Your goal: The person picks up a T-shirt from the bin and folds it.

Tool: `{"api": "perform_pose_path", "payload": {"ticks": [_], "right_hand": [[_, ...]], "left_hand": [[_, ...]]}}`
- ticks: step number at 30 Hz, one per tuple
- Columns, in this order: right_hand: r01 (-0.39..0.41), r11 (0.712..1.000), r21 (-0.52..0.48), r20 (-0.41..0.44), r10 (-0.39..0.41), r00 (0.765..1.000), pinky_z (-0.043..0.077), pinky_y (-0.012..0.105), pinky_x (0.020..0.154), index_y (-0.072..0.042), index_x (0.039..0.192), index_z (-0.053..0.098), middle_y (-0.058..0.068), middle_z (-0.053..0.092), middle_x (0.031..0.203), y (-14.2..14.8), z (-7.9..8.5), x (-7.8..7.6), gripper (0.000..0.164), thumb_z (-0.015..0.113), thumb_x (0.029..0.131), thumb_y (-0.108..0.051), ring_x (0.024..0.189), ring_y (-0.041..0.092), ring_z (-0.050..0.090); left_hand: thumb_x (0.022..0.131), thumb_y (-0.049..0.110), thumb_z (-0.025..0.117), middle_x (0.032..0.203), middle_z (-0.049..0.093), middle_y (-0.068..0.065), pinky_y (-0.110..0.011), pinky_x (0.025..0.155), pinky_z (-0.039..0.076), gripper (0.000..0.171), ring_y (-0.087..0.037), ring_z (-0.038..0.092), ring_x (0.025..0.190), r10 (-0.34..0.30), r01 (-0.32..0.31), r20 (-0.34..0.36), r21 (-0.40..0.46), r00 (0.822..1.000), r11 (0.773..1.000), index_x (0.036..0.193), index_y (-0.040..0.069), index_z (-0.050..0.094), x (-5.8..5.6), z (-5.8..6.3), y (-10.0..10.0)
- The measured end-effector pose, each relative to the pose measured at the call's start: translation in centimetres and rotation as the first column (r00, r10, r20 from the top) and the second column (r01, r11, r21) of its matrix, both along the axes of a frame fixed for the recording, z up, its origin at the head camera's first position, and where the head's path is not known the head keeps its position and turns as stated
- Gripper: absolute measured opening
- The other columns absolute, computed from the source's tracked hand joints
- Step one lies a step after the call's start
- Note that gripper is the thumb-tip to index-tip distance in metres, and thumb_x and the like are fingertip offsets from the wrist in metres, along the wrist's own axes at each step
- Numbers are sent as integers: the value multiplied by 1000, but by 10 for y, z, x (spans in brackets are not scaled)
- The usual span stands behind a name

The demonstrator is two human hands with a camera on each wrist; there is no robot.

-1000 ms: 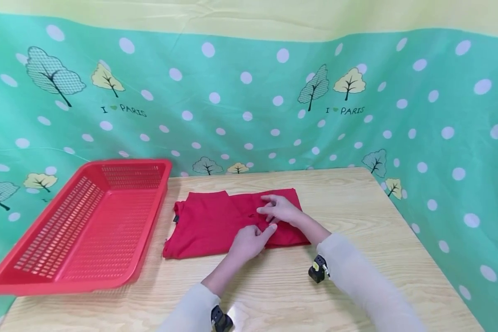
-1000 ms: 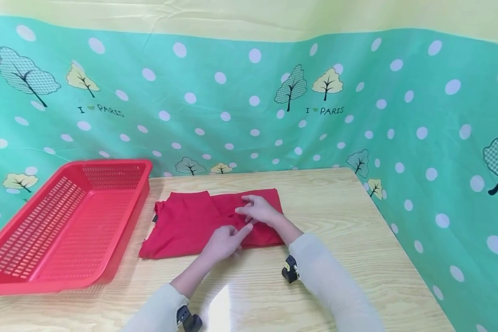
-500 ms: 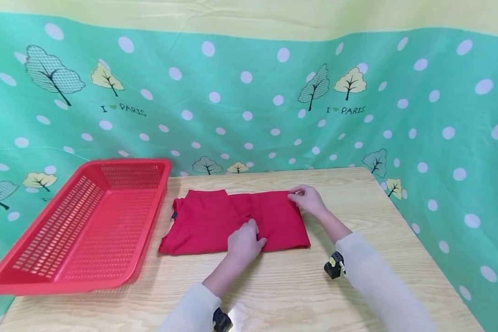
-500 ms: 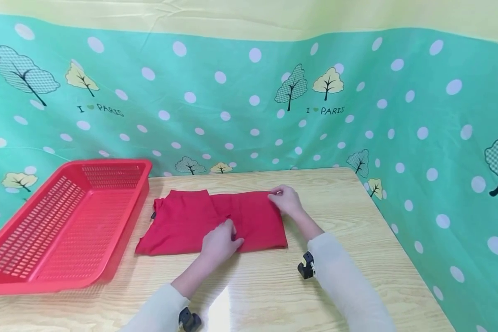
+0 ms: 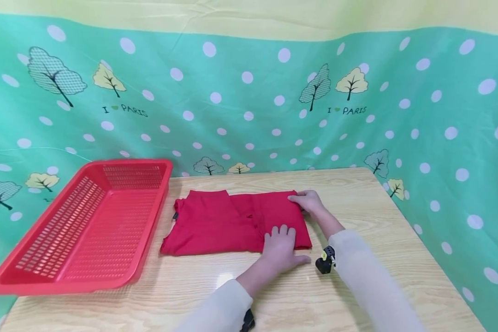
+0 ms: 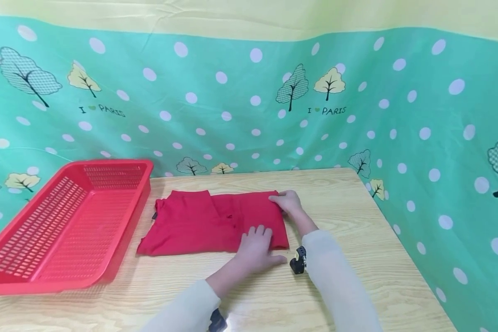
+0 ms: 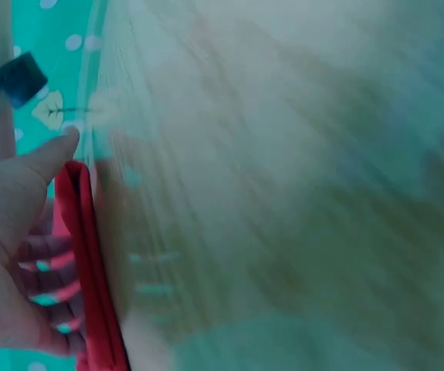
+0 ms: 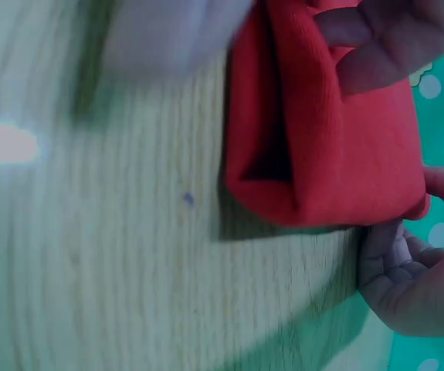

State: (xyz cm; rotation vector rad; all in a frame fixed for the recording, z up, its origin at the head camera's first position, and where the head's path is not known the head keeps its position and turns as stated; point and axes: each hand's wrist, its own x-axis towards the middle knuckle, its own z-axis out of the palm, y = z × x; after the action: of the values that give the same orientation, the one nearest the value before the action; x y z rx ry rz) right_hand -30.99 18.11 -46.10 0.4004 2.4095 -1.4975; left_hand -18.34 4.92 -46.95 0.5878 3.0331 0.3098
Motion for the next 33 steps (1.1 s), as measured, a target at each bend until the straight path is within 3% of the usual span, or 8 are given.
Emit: {"api": "perform_pose_path", "payload": {"ticks": [3, 6, 11, 18, 24, 26, 29, 33], "right_hand": [[15, 1000, -9, 17, -15, 1000, 55, 27, 69, 4, 129, 50, 18, 63, 113, 2, 0, -2, 53, 63, 88, -28, 70, 11, 64], [13, 1000, -20, 16, -13, 1000, 52, 24, 62, 3, 126, 53, 14, 64, 102, 6, 0, -3, 48, 62, 88, -25, 65, 10, 60], [-8, 1000, -29, 1, 8, 1000, 47, 23, 59, 2, 123, 54, 6, 63, 89, 10, -1, -3, 43, 60, 90, -24, 64, 11, 57], [-7, 1000, -8, 1, 7, 1000, 49, 23, 60, 2, 126, 51, 12, 62, 100, 11, -5, -3, 45, 60, 90, -24, 65, 11, 59], [-28, 992, 127, -102, 41, 994, 51, 30, 72, -1, 128, 49, 21, 55, 119, 2, -5, -2, 46, 61, 89, -22, 90, 25, 60], [-40, 971, 236, -186, 85, 979, 50, 34, 78, -3, 126, 52, 21, 53, 119, -5, -2, -2, 43, 62, 88, -22, 99, 29, 56], [-62, 919, 389, -304, 192, 933, 48, 41, 85, -4, 118, 59, 19, 54, 115, -18, 4, -3, 36, 64, 87, -21, 103, 31, 54], [-174, 871, 459, -356, 360, 863, 48, 42, 91, -6, 114, 63, 16, 56, 118, -42, 9, -8, 33, 66, 86, -23, 108, 29, 56]], "left_hand": [[67, 73, 64, 114, 54, -5, -48, 83, 47, 82, -24, 50, 105, 83, -82, 4, -70, 997, 994, 121, 13, 51, 1, -1, 17], [68, 71, 64, 109, 55, -4, -44, 76, 47, 76, -24, 52, 99, 138, -140, -25, -153, 990, 978, 116, 14, 53, 2, 2, 30], [76, 61, 64, 95, 55, -2, -38, 67, 47, 54, -21, 54, 88, 135, -153, -88, -241, 987, 958, 104, 16, 56, 4, 3, 35], [86, 36, 64, 96, 55, -2, -34, 69, 50, 28, -18, 53, 88, -32, 9, -83, -258, 996, 966, 105, 16, 58, 3, 4, 16], [85, 17, 65, 97, 57, 0, -33, 74, 50, 18, -16, 54, 93, -181, 161, -73, -217, 981, 963, 103, 19, 63, 1, 9, -16], [83, 17, 67, 96, 58, 1, -33, 75, 48, 19, -16, 54, 93, -207, 179, -97, -239, 974, 954, 102, 20, 65, 2, 10, -27], [81, 17, 69, 93, 58, 2, -32, 75, 47, 19, -15, 54, 91, -230, 185, -148, -267, 962, 946, 100, 21, 66, 5, 10, -40], [80, 13, 69, 88, 57, 2, -29, 73, 48, 16, -14, 54, 86, -257, 198, -206, -269, 944, 943, 94, 19, 67, 7, 9, -51]]}}
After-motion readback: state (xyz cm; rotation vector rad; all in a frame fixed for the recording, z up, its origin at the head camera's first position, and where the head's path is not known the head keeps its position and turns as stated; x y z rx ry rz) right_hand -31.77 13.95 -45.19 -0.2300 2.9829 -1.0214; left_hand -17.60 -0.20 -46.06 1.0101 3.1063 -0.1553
